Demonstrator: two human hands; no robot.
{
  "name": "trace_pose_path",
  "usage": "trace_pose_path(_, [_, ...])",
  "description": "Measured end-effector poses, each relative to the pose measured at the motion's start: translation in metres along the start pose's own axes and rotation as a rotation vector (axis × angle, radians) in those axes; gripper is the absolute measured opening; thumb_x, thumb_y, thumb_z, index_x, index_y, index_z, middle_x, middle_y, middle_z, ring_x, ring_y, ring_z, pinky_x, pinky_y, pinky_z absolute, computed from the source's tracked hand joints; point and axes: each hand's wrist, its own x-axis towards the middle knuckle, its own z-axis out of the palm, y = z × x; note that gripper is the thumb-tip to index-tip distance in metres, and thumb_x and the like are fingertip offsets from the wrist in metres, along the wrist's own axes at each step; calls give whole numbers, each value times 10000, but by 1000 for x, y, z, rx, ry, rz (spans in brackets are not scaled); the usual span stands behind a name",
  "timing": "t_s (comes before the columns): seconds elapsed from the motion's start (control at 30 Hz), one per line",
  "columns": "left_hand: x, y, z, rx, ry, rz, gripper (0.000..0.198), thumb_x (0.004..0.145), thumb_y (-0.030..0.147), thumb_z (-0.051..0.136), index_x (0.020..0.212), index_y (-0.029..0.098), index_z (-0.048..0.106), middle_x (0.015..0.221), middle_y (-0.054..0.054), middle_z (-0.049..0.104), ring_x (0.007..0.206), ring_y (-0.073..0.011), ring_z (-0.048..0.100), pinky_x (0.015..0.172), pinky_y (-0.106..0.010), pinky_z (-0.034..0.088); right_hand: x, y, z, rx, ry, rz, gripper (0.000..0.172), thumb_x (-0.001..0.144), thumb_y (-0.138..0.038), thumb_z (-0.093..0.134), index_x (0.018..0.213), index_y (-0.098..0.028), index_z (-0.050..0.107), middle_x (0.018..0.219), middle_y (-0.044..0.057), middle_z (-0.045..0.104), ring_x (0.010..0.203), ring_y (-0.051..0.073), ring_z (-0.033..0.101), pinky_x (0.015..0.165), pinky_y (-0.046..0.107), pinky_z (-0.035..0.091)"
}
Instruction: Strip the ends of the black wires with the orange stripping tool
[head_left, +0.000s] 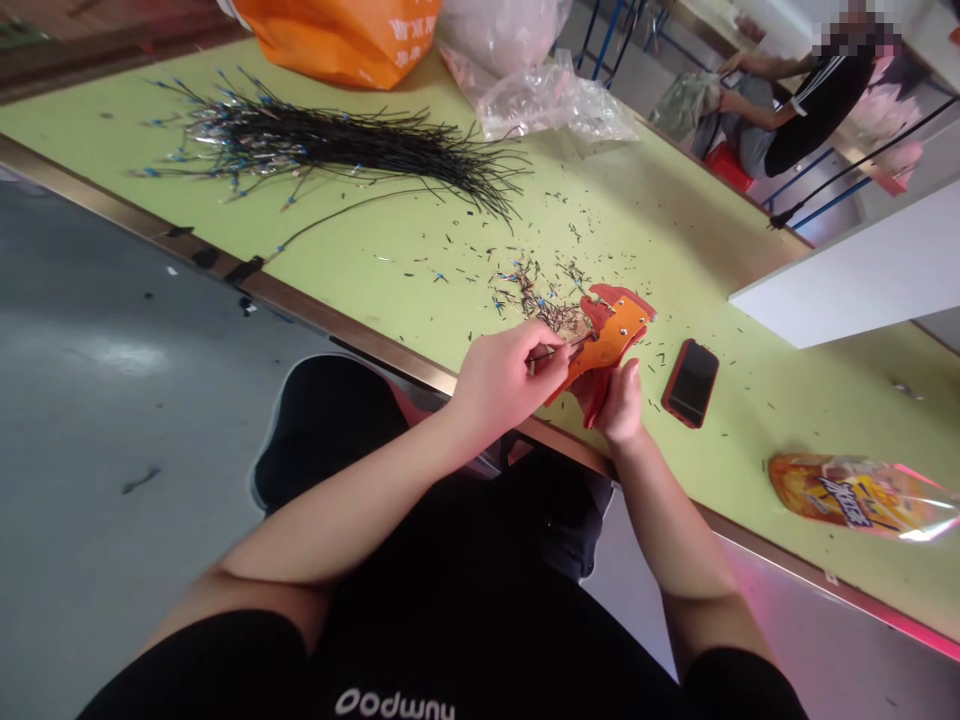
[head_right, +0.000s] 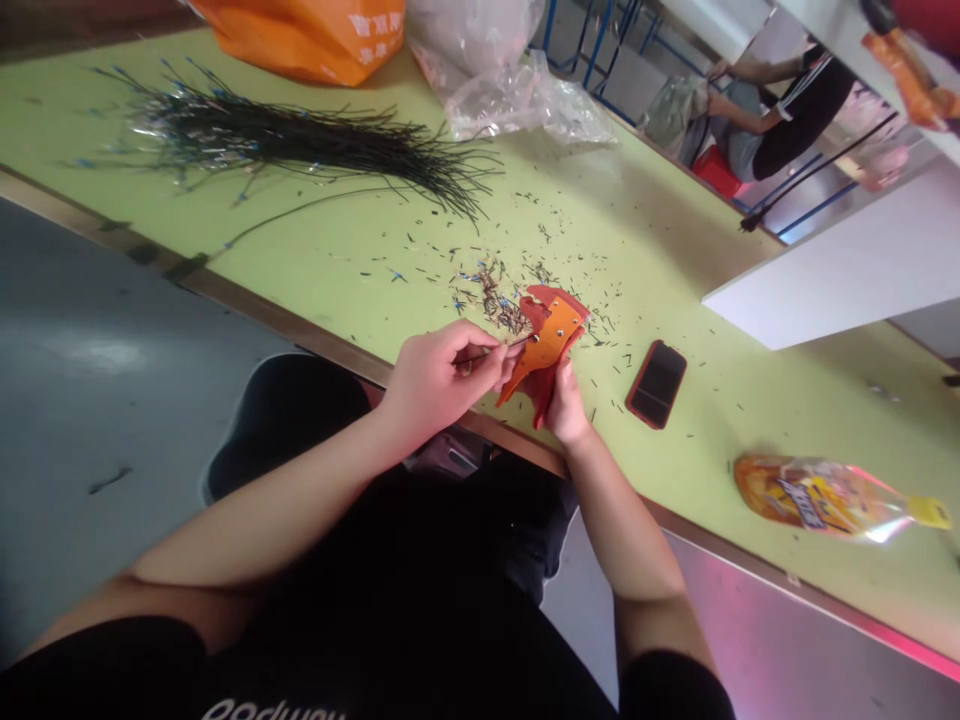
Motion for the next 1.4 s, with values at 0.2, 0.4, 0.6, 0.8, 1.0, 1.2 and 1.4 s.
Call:
trace_pose_path(0.2, [-2,3,-1,51,5,50,143,974,323,628,876,226,663,676,28,714,540,-111,566,587,-259,435,1,-1,2,51,11,-238,687,848,-921,586,1106,-300,723,927,99,708,982,335,737,687,445,653])
trace_pose_path(0.4, [-4,1,0,27,11,61,123,961,298,633,874,220,673,707,21,742,567,-105,598,593,-243,437,1,1,1,17,86,-233,671,868,-901,595,1090,-278,712,892,75,718,993,320,761,697,410,659])
trace_pose_path(0.6, [-7,-4,3,-30,10,75,108,968,274,624,890,212,666,727,22,767,602,-103,655,625,-230,474,4,9,-3,-39,145,-252,669,866,-897,605,1125,-286,694,932,80,754,1034,341,767,738,440,682])
trace_pose_path(0.8, [-7,-8,5,-71,14,43,134,994,308,616,911,209,652,731,11,762,588,-105,642,613,-225,477,2,5,-1,2,98,-268,573,907,-828,641,1090,-290,711,906,76,746,1000,338,763,743,465,676])
trace_pose_path(1.0, [-5,-11,5,-43,38,53,127,969,314,638,900,211,663,636,45,701,530,-94,585,578,-211,445,1,10,-1,-89,137,-253,636,900,-877,592,924,-250,691,787,77,684,909,323,744,713,460,660])
trace_pose_path(1.2, [-9,-10,4,-75,7,28,133,963,314,618,897,209,666,668,29,735,545,-99,615,581,-210,453,0,16,-3,-115,183,-258,635,901,-883,580,923,-255,677,756,66,651,829,299,716,673,439,642])
trace_pose_path(1.4, [-12,-10,3,-73,18,21,129,961,304,627,883,207,664,656,31,725,535,-90,598,570,-201,440,0,13,-1,-146,189,-233,678,887,-914,546,878,-246,664,722,53,621,798,290,710,652,425,628])
